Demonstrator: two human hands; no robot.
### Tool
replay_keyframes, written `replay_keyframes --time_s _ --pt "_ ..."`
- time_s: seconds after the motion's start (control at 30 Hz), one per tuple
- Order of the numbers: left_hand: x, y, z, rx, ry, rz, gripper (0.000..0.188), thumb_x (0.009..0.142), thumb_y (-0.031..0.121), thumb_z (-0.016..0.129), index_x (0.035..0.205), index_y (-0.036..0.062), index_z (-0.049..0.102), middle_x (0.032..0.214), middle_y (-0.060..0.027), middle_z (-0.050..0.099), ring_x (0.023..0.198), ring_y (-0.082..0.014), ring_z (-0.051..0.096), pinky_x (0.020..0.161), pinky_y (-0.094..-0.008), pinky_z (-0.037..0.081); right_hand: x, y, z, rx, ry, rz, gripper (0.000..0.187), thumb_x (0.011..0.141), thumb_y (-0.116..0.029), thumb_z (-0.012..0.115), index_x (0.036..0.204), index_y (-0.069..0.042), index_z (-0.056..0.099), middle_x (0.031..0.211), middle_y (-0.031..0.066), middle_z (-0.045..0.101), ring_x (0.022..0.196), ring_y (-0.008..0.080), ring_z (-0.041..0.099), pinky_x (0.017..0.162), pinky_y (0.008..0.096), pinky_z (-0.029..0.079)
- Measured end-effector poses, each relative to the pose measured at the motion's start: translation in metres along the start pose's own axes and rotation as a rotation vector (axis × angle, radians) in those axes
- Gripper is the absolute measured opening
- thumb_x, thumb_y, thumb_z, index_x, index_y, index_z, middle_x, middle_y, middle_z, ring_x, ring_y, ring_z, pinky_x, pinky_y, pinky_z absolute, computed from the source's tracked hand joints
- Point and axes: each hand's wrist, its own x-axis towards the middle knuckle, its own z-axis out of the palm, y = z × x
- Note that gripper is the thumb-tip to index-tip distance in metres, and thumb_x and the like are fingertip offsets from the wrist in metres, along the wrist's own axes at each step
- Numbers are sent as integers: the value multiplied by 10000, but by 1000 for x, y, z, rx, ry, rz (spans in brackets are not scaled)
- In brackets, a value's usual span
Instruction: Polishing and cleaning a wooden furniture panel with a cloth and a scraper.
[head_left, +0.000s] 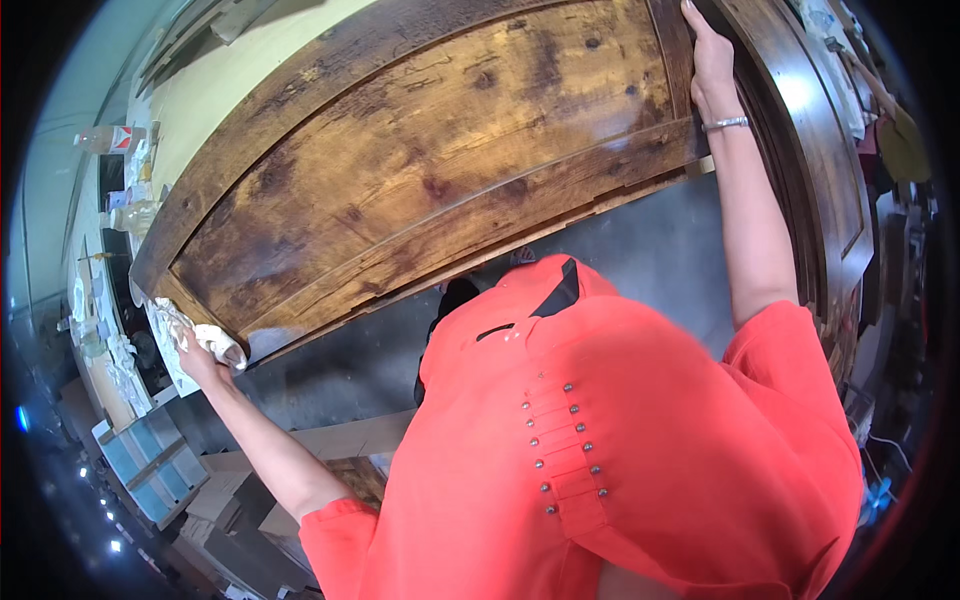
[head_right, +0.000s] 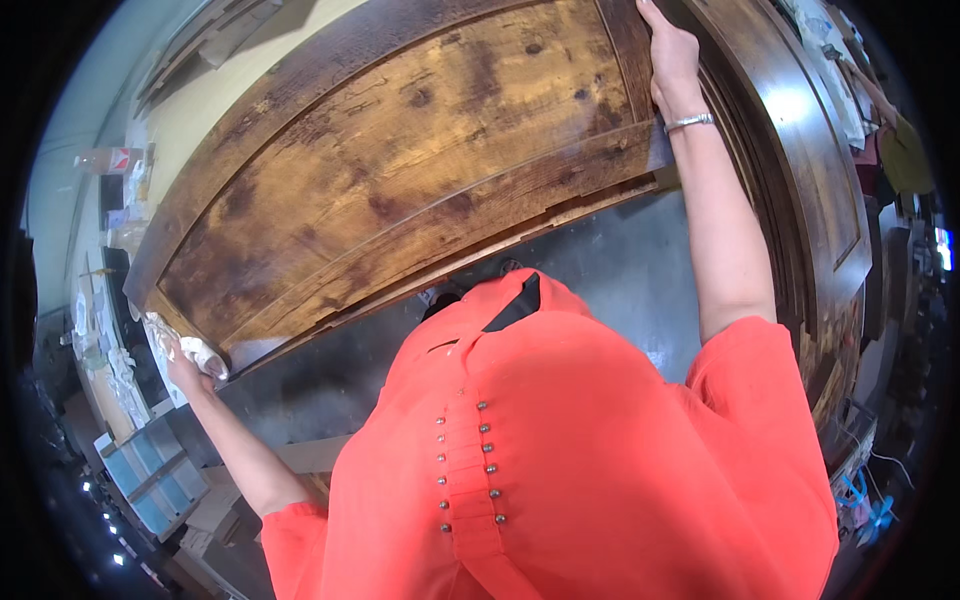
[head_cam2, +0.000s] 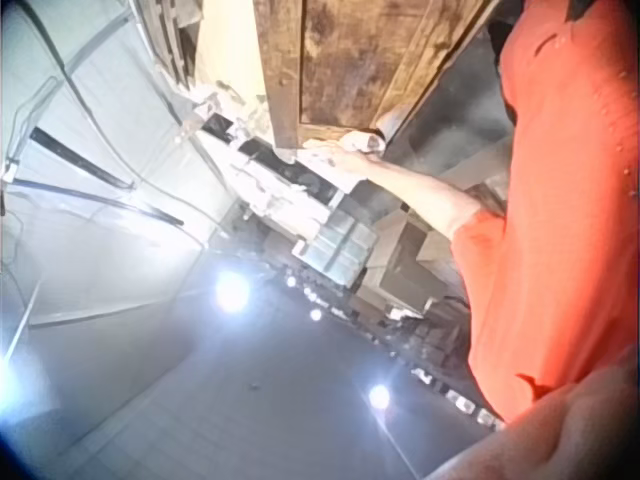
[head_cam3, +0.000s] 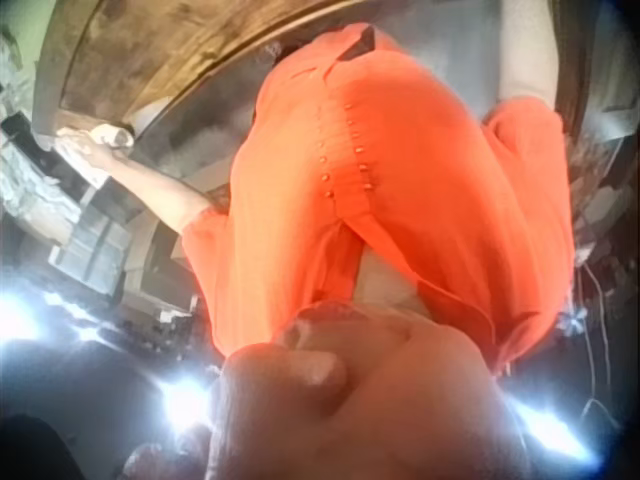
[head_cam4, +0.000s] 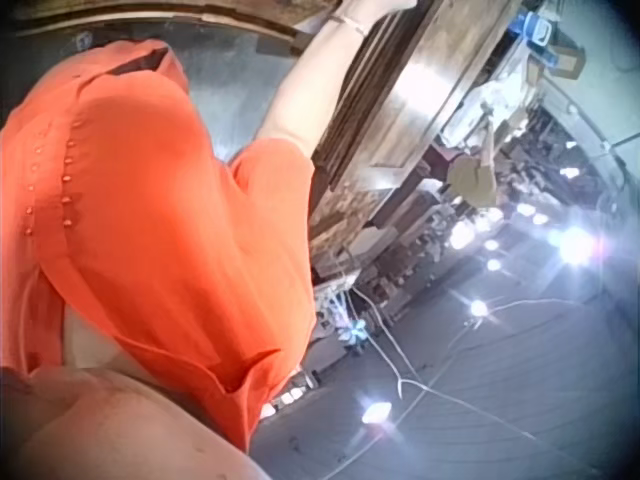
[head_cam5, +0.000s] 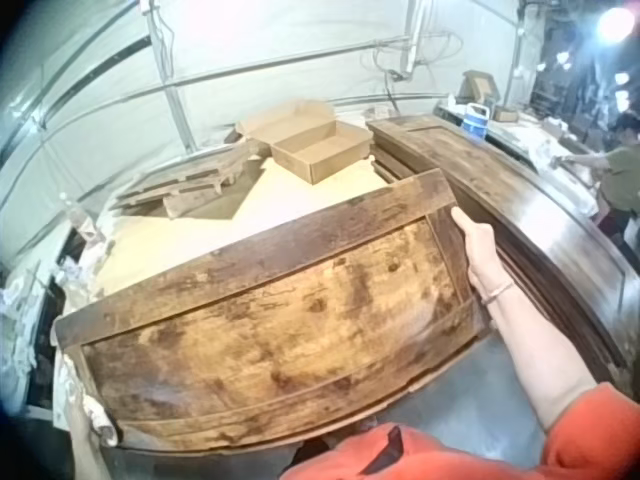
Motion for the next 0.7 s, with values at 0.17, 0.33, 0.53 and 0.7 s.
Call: replay_keyframes --time_s 0.17,0.33,0.53,0.7 --pt "18 13 -18 -6 46 -2 315 974 133 543 1244 -28 551 1035 -101 642 822 -204 657 692 -349 547 3 -1 -13 115 115 -167 403 925 -216 663 1228 45 616 1253 92 627 1138 174 589 989 297 448" --pt "2 31 17 -97 109 118 315 948 163 583 1186 -44 592 992 -110 657 828 -225 656 685 -362 554 -19 -9 -2 174 224 -228 387 919 -217 666 1199 48 628 1212 87 640 1100 175 593 979 317 449" --pt "-38 40 53 366 433 445 411 942 206 548 1256 -57 582 1182 -218 650 1007 -332 637 900 -403 497 -27 6 -7 -6 238 -366 483 901 -326 672 560 -39 486 621 -63 384 641 88 320 570 326 299" --pt "-5 38 29 244 545 425 346 900 158 539 1140 -74 632 1117 -242 666 980 -363 643 869 -422 499 -39 5 7 -67 191 -376 551 901 -419 659 550 -66 424 598 -74 364 602 69 309 519 316 265"
